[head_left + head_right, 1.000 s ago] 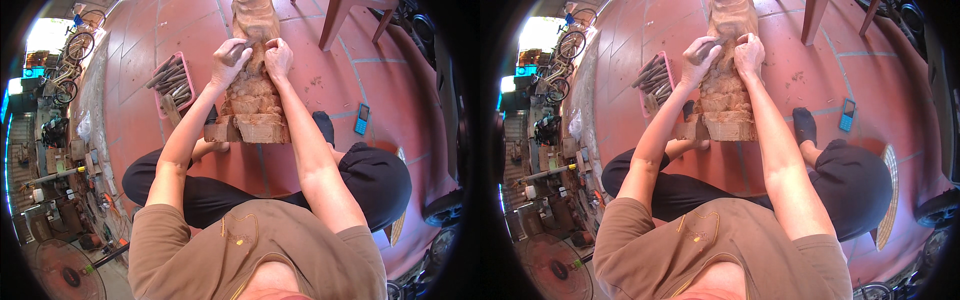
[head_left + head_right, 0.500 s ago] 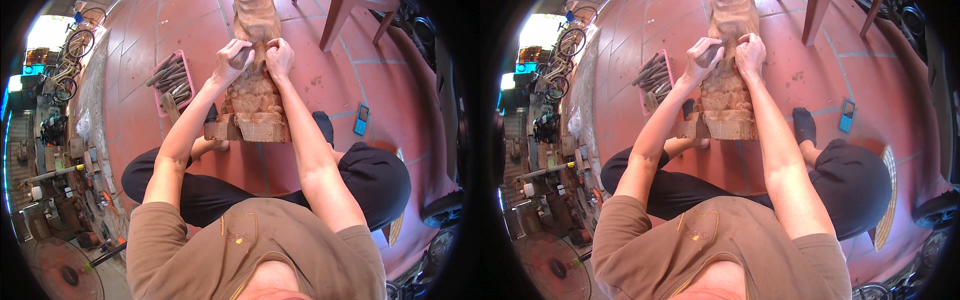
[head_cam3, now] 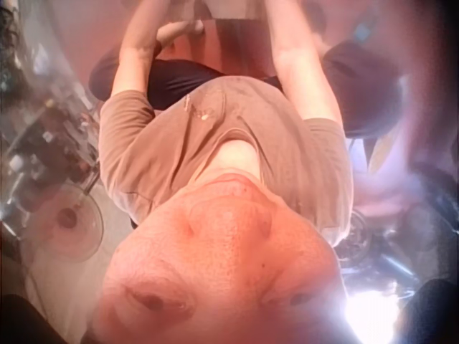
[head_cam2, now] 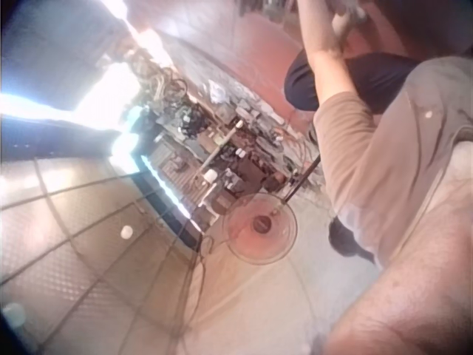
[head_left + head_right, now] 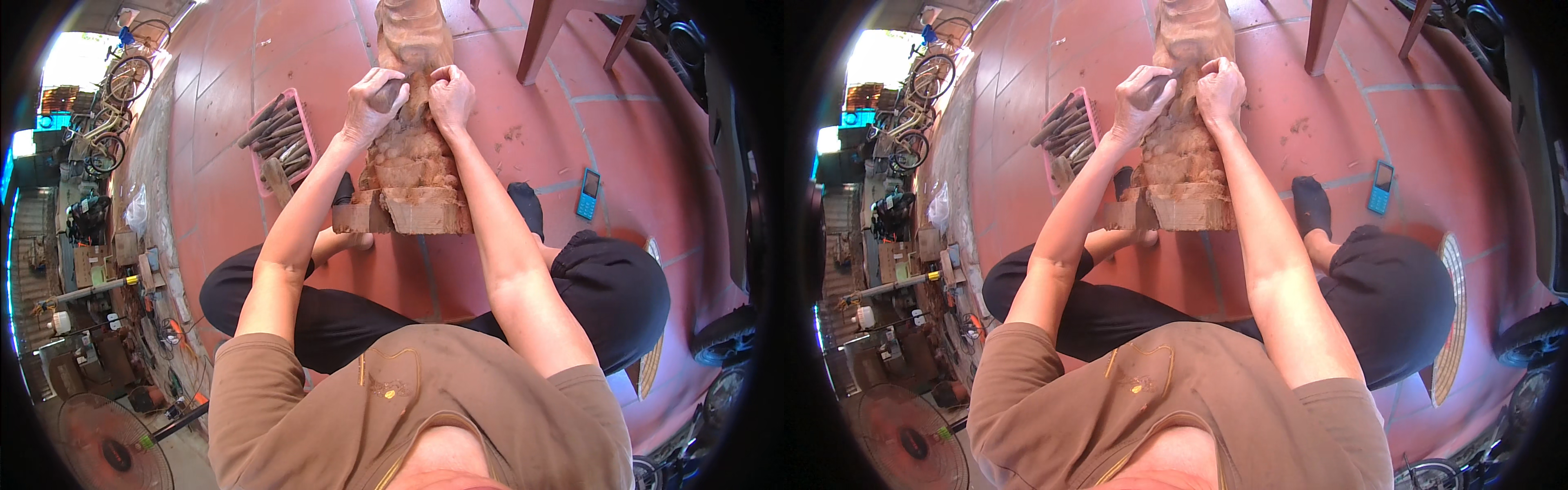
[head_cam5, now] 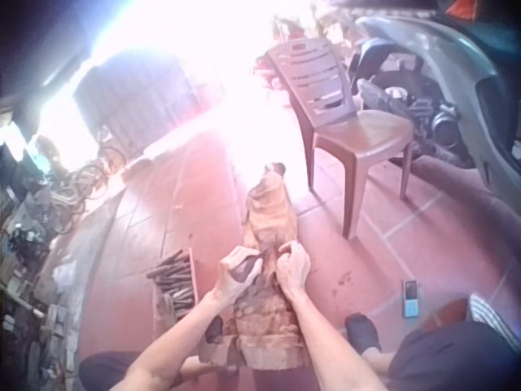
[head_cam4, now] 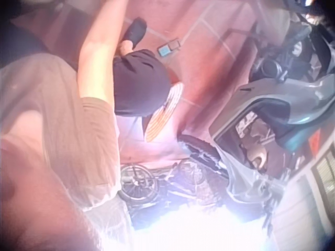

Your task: The person carves a wooden sculpture using a chisel and mallet. They repeatedly strike the chisel to shape the wood, focusing on refining the surface details of the figure.

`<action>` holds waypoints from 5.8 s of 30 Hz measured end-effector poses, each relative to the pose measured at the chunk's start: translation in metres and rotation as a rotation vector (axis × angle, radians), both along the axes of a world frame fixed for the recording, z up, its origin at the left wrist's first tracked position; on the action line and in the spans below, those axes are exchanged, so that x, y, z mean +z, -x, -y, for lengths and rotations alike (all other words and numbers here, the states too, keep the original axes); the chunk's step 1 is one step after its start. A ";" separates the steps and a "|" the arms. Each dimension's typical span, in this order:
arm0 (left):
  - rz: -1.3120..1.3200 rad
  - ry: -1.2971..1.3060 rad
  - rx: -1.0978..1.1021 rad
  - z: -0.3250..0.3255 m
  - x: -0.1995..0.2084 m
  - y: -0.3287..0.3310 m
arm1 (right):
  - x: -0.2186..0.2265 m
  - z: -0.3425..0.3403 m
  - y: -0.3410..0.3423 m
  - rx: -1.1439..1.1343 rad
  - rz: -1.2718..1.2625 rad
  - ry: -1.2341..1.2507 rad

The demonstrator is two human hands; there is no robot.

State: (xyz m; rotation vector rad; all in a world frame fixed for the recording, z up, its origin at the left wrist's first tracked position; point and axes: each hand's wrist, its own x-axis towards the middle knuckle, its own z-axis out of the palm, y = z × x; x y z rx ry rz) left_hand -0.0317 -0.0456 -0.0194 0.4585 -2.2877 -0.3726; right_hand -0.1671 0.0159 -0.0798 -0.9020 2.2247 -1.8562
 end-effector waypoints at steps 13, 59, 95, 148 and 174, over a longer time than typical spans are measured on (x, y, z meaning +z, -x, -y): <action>-0.014 -0.135 0.009 -0.003 -0.001 0.009 | -0.001 0.000 0.001 0.006 -0.004 -0.006; 0.240 0.127 -0.227 0.004 0.022 -0.002 | -0.007 0.003 0.002 -0.025 0.001 0.005; -0.108 0.095 -0.004 0.002 -0.005 0.005 | -0.003 0.002 -0.002 -0.012 -0.023 -0.004; -0.244 -0.049 0.066 0.000 -0.004 0.017 | -0.003 0.001 0.002 0.008 -0.013 -0.007; 0.023 0.143 -0.008 -0.062 0.017 0.002 | 0.052 -0.020 0.033 0.625 1.078 0.184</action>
